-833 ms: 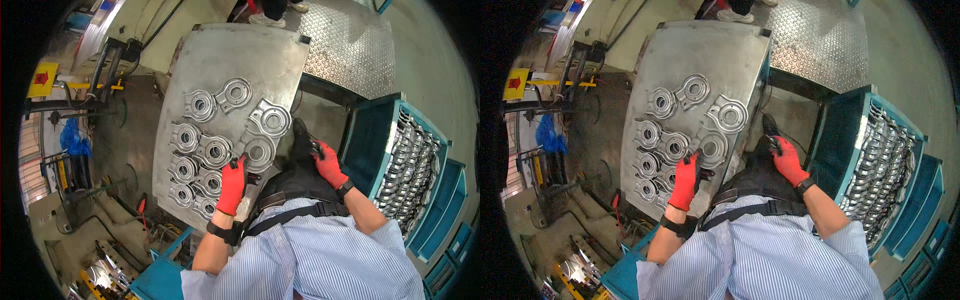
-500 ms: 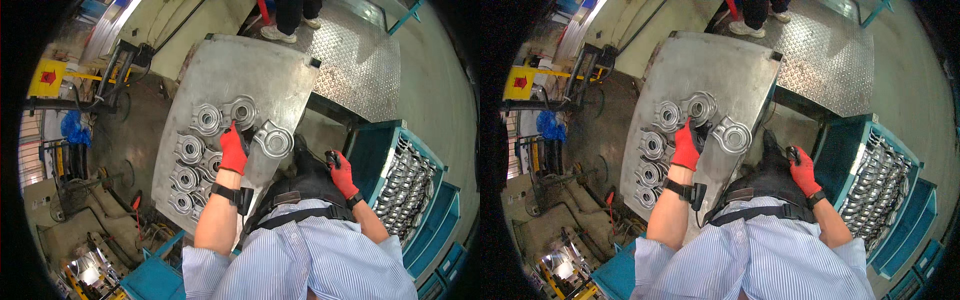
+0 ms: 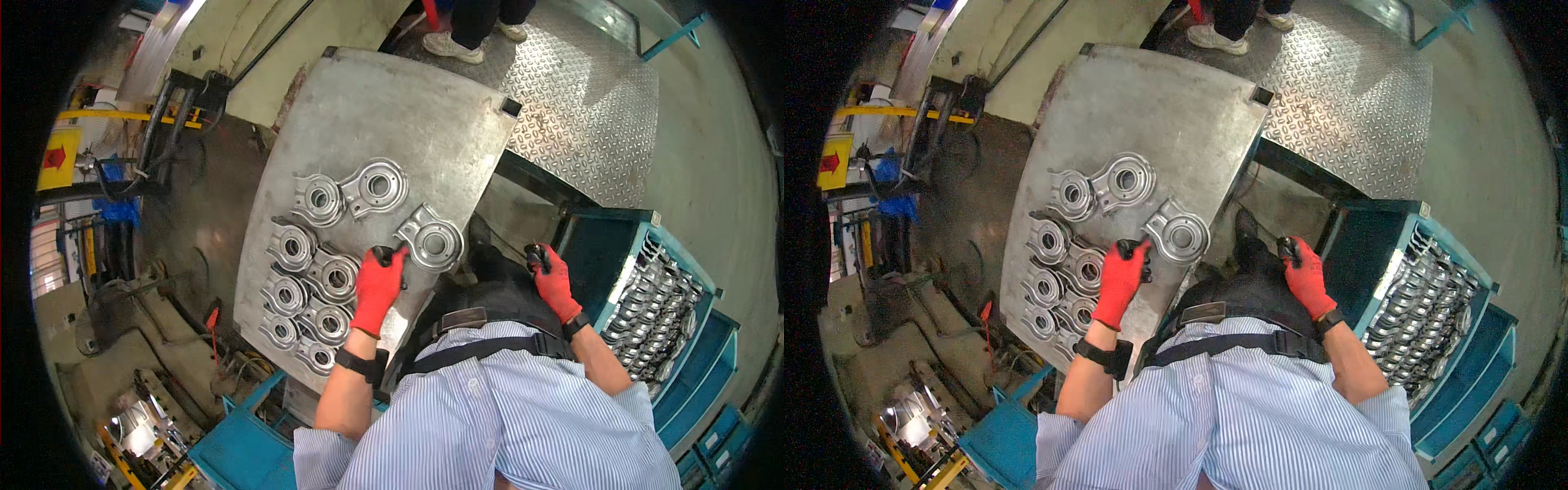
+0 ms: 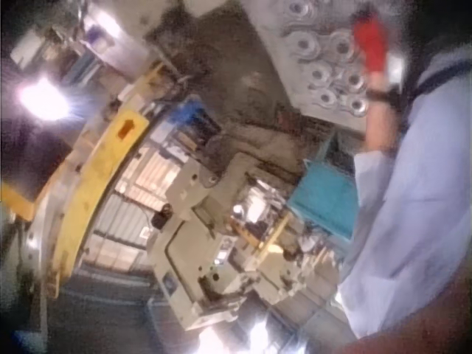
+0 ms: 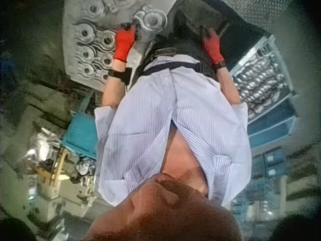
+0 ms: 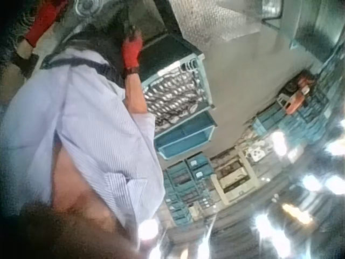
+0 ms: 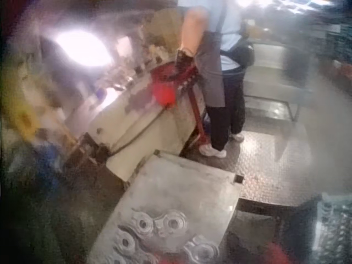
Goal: Picking up machined metal housing parts from a workbench and packing them into organized rows within a transport bin, then covering the bin with plastic wrap.
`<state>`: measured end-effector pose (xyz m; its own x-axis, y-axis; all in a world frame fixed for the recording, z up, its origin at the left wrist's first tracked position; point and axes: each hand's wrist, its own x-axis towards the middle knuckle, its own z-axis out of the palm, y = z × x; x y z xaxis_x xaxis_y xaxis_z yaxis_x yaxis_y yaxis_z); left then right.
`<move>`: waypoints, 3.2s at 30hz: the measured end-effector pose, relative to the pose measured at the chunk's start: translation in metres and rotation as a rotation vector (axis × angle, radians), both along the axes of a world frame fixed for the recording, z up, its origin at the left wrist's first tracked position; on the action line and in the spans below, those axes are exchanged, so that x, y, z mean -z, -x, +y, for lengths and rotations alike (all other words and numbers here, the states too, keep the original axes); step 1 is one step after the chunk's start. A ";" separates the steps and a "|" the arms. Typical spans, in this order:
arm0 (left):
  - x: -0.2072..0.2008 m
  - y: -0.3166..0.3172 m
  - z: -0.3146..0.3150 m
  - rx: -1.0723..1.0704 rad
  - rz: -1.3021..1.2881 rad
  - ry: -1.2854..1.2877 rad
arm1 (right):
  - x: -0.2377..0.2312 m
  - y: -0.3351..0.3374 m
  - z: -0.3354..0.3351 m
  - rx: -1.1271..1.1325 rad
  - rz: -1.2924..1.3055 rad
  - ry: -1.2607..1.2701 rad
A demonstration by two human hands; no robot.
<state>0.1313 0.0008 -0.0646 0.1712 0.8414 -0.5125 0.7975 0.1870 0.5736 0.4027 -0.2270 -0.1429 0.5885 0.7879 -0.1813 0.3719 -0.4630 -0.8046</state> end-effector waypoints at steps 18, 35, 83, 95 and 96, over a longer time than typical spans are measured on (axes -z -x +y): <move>0.048 0.020 -0.034 -0.088 -0.221 -0.083 | -0.044 0.067 0.049 -0.630 0.012 0.143; 0.077 0.026 -0.044 -0.079 -0.199 -0.135 | -0.018 0.101 0.070 -0.674 -0.111 0.242; 0.082 0.019 -0.049 -0.099 -0.085 -0.099 | -0.002 0.101 0.062 -0.676 -0.142 0.159; 0.058 0.022 -0.059 -0.241 -0.249 -0.125 | -0.021 0.108 0.064 -0.608 -0.132 0.040; 0.044 0.024 -0.058 -0.224 -0.243 -0.089 | -0.026 0.105 0.061 -0.575 -0.071 0.014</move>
<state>0.1070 -0.0577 -0.1083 0.0856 0.9117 -0.4018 0.5804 0.2822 0.7639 0.2978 -0.1657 -0.1170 0.0781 0.9824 -0.1699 0.6200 -0.1814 -0.7634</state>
